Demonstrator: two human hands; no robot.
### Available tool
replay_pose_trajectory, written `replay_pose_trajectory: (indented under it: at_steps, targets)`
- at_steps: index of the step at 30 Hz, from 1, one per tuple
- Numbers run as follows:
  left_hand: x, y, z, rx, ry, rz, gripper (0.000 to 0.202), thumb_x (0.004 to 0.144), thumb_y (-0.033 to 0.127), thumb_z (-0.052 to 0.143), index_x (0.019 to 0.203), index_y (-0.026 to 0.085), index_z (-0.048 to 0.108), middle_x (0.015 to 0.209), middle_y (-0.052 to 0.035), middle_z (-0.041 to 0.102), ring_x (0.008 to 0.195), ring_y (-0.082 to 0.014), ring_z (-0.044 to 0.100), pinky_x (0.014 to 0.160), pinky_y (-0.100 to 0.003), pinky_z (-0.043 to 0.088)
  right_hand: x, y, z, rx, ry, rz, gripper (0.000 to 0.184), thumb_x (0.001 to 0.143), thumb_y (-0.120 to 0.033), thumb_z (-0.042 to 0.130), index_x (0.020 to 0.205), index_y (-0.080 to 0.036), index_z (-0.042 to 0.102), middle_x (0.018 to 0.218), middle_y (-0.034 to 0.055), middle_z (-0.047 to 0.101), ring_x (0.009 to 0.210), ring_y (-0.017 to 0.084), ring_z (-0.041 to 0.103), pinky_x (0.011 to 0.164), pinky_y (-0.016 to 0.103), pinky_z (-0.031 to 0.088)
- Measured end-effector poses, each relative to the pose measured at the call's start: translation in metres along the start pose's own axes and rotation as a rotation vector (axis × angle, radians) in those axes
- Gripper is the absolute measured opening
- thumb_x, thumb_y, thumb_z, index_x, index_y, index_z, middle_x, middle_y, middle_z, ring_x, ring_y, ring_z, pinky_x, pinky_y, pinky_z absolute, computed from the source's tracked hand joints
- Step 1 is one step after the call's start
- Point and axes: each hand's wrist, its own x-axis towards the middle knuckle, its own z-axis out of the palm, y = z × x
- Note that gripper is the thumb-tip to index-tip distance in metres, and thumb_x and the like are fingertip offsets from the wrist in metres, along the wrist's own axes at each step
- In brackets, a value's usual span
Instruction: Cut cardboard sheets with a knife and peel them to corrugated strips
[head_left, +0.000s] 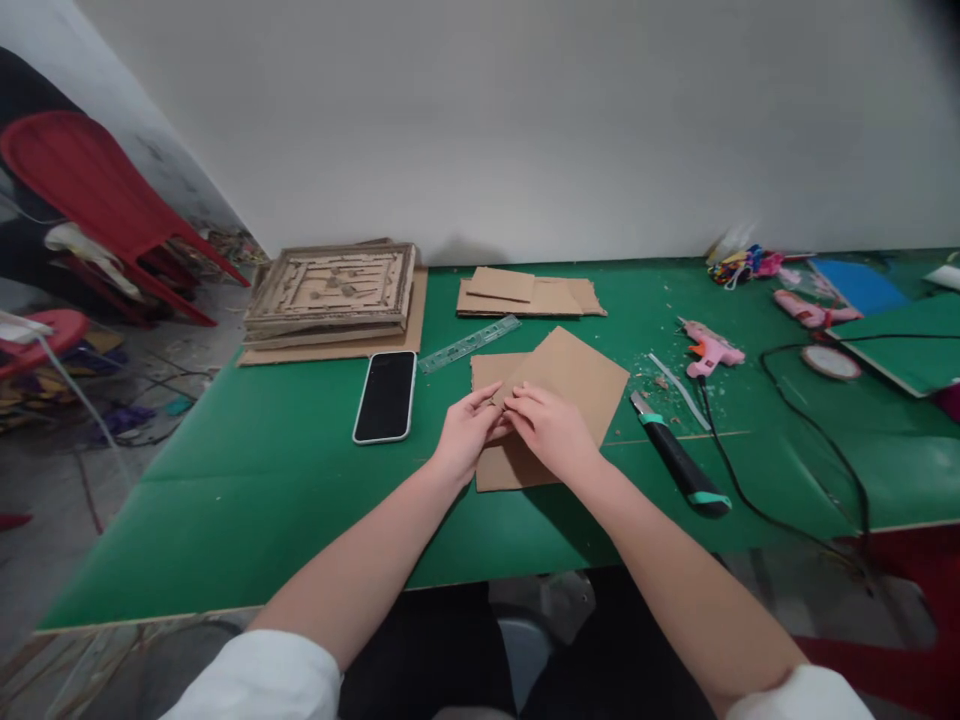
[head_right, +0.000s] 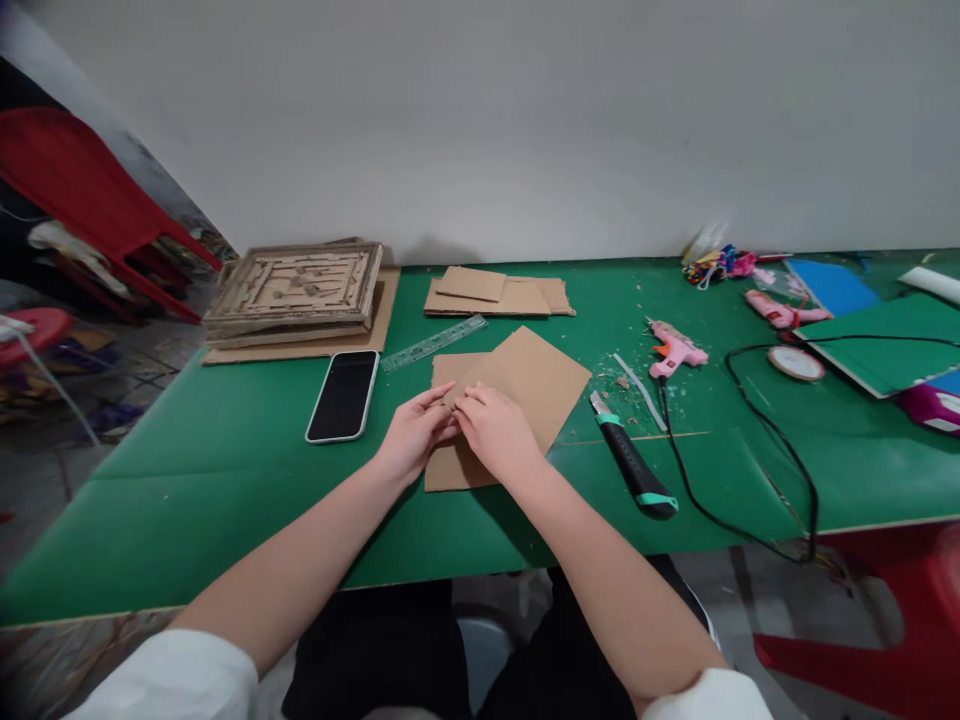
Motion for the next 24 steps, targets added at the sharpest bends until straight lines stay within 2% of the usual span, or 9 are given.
replay_pose_trajectory:
  at_steps: [5,8,12,17,22,24]
  targets:
    - [-0.002,-0.001,0.002,0.016,-0.017,0.024,0.046,0.064,0.019,0.065,0.109,0.012,0.057,0.055,0.0072,0.049,0.051,-0.0036,0.048,0.058,-0.020,0.046,-0.003,-0.009,0.004,-0.203,0.078,-0.012,0.017,0.081,-0.014,0.047,0.079,-0.013,0.064,0.093,0.0112,0.068,0.082,0.018,0.064,0.064,0.026,0.051]
    - [-0.006,0.000,0.005,0.021,-0.005,0.043,0.044,0.064,0.019,0.064,0.107,0.012,0.058,0.055,0.0075,0.049,0.050,-0.0034,0.047,0.056,-0.019,0.044,-0.005,-0.015,0.005,-0.287,0.139,-0.039,0.017,0.081,-0.011,0.047,0.078,-0.013,0.063,0.088,0.0104,0.069,0.078,0.017,0.065,0.061,0.024,0.050]
    - [-0.009,0.001,0.009,0.042,0.011,0.059,0.042,0.064,0.019,0.063,0.105,0.011,0.058,0.053,0.0077,0.049,0.048,-0.0036,0.045,0.053,-0.019,0.042,-0.008,-0.015,0.005,-0.254,0.130,-0.007,0.019,0.082,-0.011,0.045,0.078,-0.014,0.063,0.088,0.0105,0.068,0.078,0.017,0.064,0.060,0.024,0.047]
    - [-0.008,0.000,0.008,0.024,0.010,0.013,0.041,0.064,0.018,0.062,0.104,0.011,0.056,0.054,0.0070,0.050,0.048,-0.0040,0.046,0.054,-0.019,0.043,-0.009,-0.012,0.005,-0.219,0.105,0.033,0.018,0.084,-0.014,0.045,0.078,-0.014,0.062,0.080,0.0094,0.067,0.071,0.016,0.063,0.056,0.024,0.043]
    - [-0.009,0.004,0.005,-0.069,-0.026,-0.062,0.039,0.065,0.012,0.058,0.103,0.015,0.054,0.057,0.0064,0.050,0.049,-0.0043,0.048,0.057,-0.021,0.046,-0.008,-0.012,-0.001,-0.266,0.137,-0.053,0.019,0.083,-0.013,0.043,0.079,-0.014,0.061,0.080,0.0076,0.067,0.071,0.015,0.061,0.057,0.024,0.043]
    - [-0.012,0.007,0.004,-0.158,-0.097,-0.101,0.032,0.065,0.009,0.055,0.096,0.017,0.055,0.057,0.0064,0.049,0.050,-0.0049,0.048,0.056,-0.021,0.046,-0.006,-0.011,-0.006,-0.250,0.157,-0.123,0.018,0.083,-0.013,0.044,0.082,-0.014,0.061,0.084,0.0071,0.067,0.077,0.015,0.062,0.061,0.023,0.044]
